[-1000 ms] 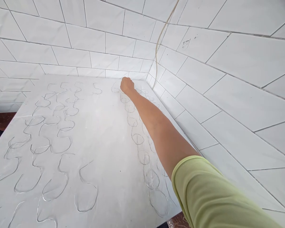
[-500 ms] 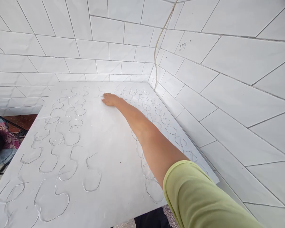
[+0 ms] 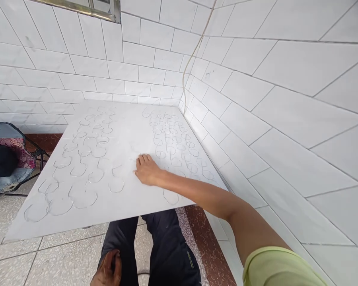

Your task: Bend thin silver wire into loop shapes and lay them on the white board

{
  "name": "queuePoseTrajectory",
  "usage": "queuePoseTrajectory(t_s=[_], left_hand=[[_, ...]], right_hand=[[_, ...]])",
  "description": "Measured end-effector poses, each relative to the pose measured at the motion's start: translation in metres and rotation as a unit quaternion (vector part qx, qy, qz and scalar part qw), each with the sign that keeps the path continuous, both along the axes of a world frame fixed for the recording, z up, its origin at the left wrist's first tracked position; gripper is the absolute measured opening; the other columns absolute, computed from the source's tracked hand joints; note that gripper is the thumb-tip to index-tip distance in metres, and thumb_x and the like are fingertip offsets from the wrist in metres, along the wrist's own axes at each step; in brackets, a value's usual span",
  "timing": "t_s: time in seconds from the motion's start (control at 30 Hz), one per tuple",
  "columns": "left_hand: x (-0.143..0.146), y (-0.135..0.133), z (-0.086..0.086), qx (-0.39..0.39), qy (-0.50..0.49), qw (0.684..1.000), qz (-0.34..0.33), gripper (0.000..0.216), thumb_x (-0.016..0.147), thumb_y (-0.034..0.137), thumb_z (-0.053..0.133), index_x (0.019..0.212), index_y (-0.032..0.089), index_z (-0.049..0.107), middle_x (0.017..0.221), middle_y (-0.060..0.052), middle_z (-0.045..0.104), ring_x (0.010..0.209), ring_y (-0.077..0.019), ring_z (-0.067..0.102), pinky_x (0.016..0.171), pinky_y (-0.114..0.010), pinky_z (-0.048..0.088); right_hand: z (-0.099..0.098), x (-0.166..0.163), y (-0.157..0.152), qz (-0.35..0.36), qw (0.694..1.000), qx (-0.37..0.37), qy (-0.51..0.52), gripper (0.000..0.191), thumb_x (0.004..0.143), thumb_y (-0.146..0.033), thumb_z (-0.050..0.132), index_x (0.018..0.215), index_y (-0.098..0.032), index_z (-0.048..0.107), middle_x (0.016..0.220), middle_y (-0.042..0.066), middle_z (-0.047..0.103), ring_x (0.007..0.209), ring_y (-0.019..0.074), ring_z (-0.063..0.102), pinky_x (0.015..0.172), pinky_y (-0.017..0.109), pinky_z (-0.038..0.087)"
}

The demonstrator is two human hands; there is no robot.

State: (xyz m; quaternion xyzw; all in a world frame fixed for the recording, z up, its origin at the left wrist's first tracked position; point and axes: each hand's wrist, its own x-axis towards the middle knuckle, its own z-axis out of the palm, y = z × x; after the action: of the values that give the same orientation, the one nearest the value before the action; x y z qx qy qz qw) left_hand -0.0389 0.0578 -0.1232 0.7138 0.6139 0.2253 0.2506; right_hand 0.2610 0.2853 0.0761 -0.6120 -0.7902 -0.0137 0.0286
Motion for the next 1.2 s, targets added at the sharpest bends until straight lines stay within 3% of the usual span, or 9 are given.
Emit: queuePoseTrajectory(t_s=[0.2,0.37,0.53,0.63,0.83,1.0,1.2], left_hand=[[0.006,-0.002,0.008,-0.009,0.004,1.000,0.012,0.027,0.096,0.037,0.049,0.100,0.025,0.073,0.101,-0.007,0.083,0.085,-0.0272,0.080,0.074,-0.033,0.059],[0.010,-0.010,0.007,-0.025,0.004,0.999,0.019,0.029,0.098,0.036,0.048,0.104,0.023,0.073,0.104,-0.007,0.083,0.092,-0.0271,0.080,0.078,-0.033,0.057],[0.016,-0.012,0.009,-0.032,0.010,0.999,0.027,0.027,0.098,0.034,0.050,0.103,0.024,0.074,0.103,-0.006,0.083,0.089,-0.0250,0.079,0.076,-0.030,0.055],[0.019,-0.012,0.014,-0.038,0.009,0.999,0.026,0.026,0.098,0.034,0.050,0.102,0.024,0.074,0.101,-0.005,0.083,0.087,-0.0247,0.079,0.075,-0.030,0.054],[0.022,-0.013,0.019,-0.056,0.022,0.998,0.023,0.027,0.099,0.034,0.049,0.103,0.024,0.074,0.101,-0.006,0.083,0.088,-0.0255,0.078,0.074,-0.030,0.052],[0.021,-0.011,0.015,-0.067,0.030,0.997,0.025,0.030,0.100,0.035,0.047,0.106,0.023,0.074,0.105,-0.007,0.082,0.092,-0.0269,0.078,0.077,-0.032,0.053],[0.026,-0.015,0.027,-0.070,0.037,0.997,0.021,0.030,0.100,0.033,0.047,0.107,0.021,0.074,0.105,-0.008,0.081,0.093,-0.0251,0.077,0.077,-0.030,0.051]], right_hand=[[-0.016,-0.026,-0.119,0.022,0.997,0.070,0.022,0.073,0.103,-0.047,0.056,0.148,0.010,0.052,0.158,0.037,0.042,0.154,0.0446,0.037,0.130,0.059,0.027],[-0.032,-0.033,-0.166,0.026,0.989,0.145,0.026,0.074,0.103,-0.050,0.058,0.145,0.011,0.054,0.153,0.039,0.048,0.151,0.0461,0.042,0.127,0.061,0.035],[-0.057,-0.028,-0.184,0.048,0.977,0.202,0.054,0.044,0.103,-0.024,0.060,0.139,0.001,0.063,0.147,0.031,0.059,0.147,0.0398,0.050,0.124,0.059,0.043],[-0.064,-0.022,-0.188,0.067,0.972,0.214,0.068,0.036,0.101,-0.010,0.058,0.135,-0.005,0.068,0.144,0.025,0.064,0.145,0.0373,0.054,0.125,0.057,0.044],[-0.062,-0.019,-0.189,0.067,0.966,0.242,0.064,0.033,0.106,-0.012,0.049,0.125,-0.013,0.076,0.138,0.014,0.071,0.138,0.0326,0.062,0.122,0.051,0.050],[-0.065,-0.023,-0.194,0.045,0.967,0.234,0.092,0.035,0.106,-0.011,0.048,0.122,-0.017,0.078,0.137,0.011,0.072,0.137,0.0303,0.063,0.121,0.051,0.051],[-0.067,-0.024,-0.207,0.005,0.959,0.208,0.193,0.038,0.106,-0.013,0.045,0.123,-0.018,0.078,0.136,0.010,0.073,0.139,0.0277,0.062,0.124,0.049,0.048]])
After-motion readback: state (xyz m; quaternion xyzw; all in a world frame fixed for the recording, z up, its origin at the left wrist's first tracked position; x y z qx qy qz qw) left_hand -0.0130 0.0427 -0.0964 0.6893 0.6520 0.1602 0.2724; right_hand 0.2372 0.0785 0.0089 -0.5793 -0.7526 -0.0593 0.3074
